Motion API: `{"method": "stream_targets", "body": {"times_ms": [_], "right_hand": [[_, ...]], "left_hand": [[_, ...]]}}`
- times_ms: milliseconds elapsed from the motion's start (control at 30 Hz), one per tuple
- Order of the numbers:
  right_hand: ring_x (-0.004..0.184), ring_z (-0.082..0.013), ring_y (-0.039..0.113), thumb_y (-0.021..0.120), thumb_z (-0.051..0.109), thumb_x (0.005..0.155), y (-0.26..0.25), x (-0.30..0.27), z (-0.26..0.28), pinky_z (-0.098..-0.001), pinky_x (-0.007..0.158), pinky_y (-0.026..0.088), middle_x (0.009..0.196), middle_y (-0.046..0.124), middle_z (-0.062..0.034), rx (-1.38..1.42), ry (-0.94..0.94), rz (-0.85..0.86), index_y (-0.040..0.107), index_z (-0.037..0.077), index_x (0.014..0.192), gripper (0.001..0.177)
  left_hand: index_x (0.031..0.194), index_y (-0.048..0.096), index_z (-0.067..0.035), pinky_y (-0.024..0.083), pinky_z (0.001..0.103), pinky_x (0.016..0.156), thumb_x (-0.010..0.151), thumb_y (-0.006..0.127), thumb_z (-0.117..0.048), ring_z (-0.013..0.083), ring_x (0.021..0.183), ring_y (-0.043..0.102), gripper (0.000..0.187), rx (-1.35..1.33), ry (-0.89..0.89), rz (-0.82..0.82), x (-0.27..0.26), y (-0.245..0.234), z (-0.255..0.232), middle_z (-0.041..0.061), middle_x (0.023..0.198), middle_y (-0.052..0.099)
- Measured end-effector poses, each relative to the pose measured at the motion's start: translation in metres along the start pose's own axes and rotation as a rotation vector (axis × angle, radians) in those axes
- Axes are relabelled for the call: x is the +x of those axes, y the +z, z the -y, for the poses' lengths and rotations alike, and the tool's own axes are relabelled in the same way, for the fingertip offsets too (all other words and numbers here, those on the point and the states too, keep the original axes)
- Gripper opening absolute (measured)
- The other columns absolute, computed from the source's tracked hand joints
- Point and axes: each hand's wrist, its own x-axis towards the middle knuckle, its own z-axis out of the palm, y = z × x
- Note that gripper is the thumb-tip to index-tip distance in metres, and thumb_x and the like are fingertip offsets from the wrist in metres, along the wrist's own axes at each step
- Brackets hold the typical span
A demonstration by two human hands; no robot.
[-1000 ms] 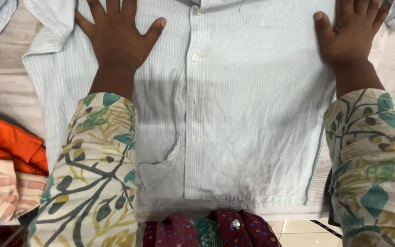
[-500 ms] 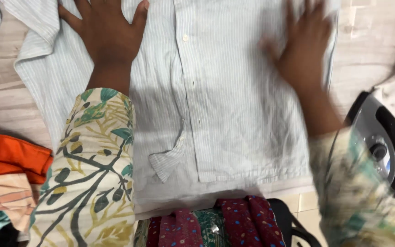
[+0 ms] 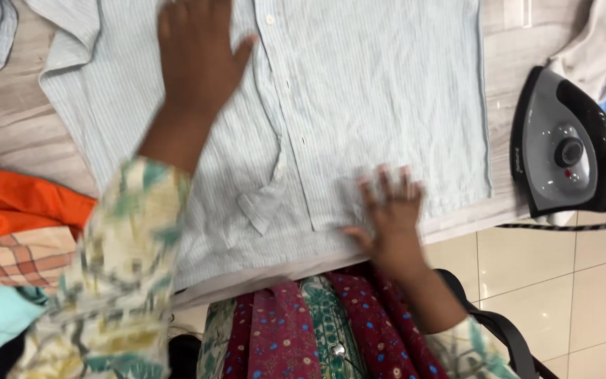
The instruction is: The person irons a light blue striped shirt on a table, smoothing the fabric with one hand while moving the iron with the other. After finishing the shirt, the person picks up a black t-shirt, lays it flat, and irons it in the same manner.
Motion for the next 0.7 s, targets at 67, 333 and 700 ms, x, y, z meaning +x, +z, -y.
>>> {"method": "stream_targets", "body": {"times_ms": [67, 333, 700], "right_hand": [[0.159, -0.0471, 0.001, 0.076, 0.052, 0.086, -0.027, -0.013, -0.037, -0.0708, 0.124, 0.004, 0.173, 0.012, -0.0188, -0.061, 0.068, -0.11, 0.037, 0.017, 0.161, 0.091], [0.158, -0.0493, 0.018, 0.082, 0.035, 0.094, -0.139, -0.072, -0.179, -0.0702, 0.124, 0.014, 0.167, 0.034, -0.0271, -0.391, 0.465, -0.261, 0.045, 0.004, 0.157, 0.08], [0.094, -0.0323, 0.07, 0.087, 0.024, 0.077, -0.178, -0.018, -0.249, -0.0431, 0.08, 0.055, 0.112, 0.071, -0.0229, 0.134, 0.642, -0.109, 0.054, 0.0, 0.15, 0.083]], "left_hand": [[0.143, 0.058, -0.002, 0.042, 0.053, 0.096, 0.1, 0.073, -0.038, 0.0382, 0.11, 0.059, 0.058, -0.126, -0.018, 0.155, -0.043, -0.03, -0.04, 0.019, 0.121, 0.065], [0.141, 0.057, -0.007, 0.043, 0.046, 0.094, 0.083, 0.076, -0.03, 0.0303, 0.101, 0.062, 0.065, -0.163, -0.158, 0.235, -0.14, -0.099, -0.142, 0.012, 0.112, 0.066], [0.112, 0.072, -0.011, 0.051, 0.045, 0.072, 0.09, 0.073, -0.04, 0.0264, 0.082, 0.071, 0.036, -0.358, -0.234, 0.435, -0.147, -0.094, -0.193, 0.007, 0.093, 0.075]]}}
